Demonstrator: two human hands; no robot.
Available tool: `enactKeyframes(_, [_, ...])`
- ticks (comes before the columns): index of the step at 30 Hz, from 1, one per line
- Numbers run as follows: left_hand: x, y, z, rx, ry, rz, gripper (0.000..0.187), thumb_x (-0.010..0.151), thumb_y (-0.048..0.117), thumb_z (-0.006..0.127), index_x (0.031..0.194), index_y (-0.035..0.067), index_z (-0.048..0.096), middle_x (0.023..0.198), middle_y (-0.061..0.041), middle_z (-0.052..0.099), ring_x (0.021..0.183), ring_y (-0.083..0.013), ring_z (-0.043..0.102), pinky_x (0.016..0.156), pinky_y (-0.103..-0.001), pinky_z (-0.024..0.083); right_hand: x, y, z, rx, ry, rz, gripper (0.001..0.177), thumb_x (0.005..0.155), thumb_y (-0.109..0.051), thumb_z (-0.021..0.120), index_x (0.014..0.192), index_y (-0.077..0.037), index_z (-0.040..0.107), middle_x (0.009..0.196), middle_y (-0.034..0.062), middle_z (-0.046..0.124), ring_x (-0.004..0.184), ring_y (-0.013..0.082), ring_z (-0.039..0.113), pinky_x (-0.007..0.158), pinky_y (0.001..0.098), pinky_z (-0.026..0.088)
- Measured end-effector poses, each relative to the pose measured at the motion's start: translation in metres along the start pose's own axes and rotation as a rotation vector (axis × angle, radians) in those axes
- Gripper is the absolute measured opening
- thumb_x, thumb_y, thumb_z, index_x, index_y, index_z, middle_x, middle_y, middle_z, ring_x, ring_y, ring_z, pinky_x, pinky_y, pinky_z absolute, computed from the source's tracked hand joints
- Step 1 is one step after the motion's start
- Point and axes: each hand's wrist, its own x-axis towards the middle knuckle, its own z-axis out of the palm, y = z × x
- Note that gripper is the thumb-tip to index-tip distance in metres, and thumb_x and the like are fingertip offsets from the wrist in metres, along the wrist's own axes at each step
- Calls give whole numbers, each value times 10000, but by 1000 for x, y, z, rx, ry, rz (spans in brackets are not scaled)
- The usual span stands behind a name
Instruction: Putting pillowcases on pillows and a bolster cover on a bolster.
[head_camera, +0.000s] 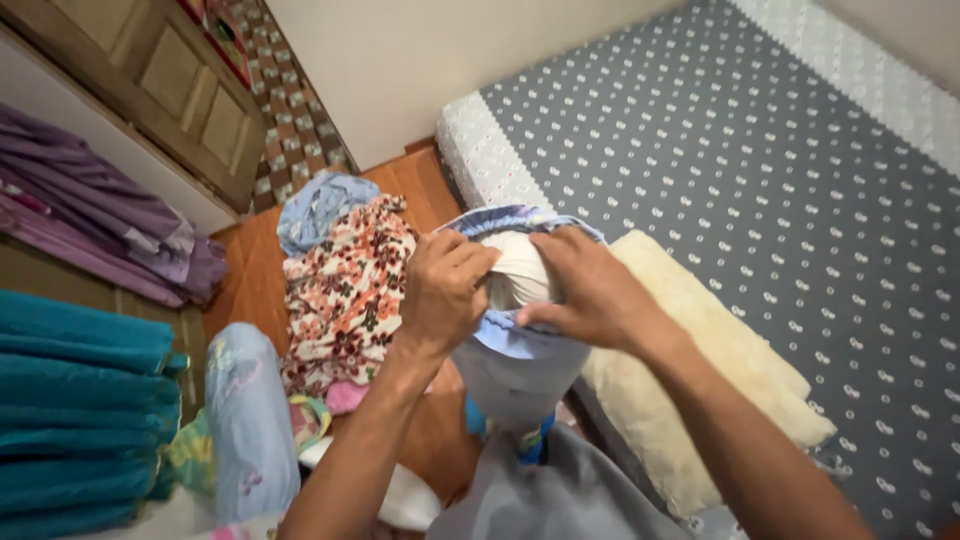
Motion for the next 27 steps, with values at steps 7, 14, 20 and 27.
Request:
enactKeyframes(7, [11, 1, 12, -28, 31, -75, 245, 765, 9, 699, 992, 66, 771, 981, -48, 742, 1005, -264, 614, 948, -433, 446, -2, 25, 18, 114, -2, 330, 210, 764, -41, 674, 929, -105, 787, 854, 101, 725, 822, 273, 724, 763, 372, 554])
enactKeyframes(14, [0, -11, 23, -116, -106, -219, 840, 674, 368, 888, 1379, 90, 526, 1446, -197, 492, 1377, -395, 405, 1084, -540, 268, 0, 37, -19, 242, 92, 494, 158, 754, -75, 720, 888, -98, 801, 768, 55, 781, 697, 97, 698, 636, 287, 535])
enactKeyframes(20, [-52, -40, 58, 113, -397, -369, 1006, 583, 398, 907, 1413, 60, 450, 1428, -204, 453, 1389, -399, 376, 1076, -553, 282, -5, 24, -42, 162, 84, 563, 164, 745, -89, 746, 890, -110, 819, 746, 39, 782, 654, 88, 691, 603, 284, 537])
enactKeyframes(27, [-100, -75, 109, -368, -424, -284, 540, 802, 236, 769, 1288, 34, 650, 1339, -234, 624, 1284, -375, 564, 1085, -442, 442, -29, 44, -28, 127, 70, 526, 228, 703, -38, 727, 898, -92, 831, 763, 63, 799, 667, 74, 724, 643, 278, 563])
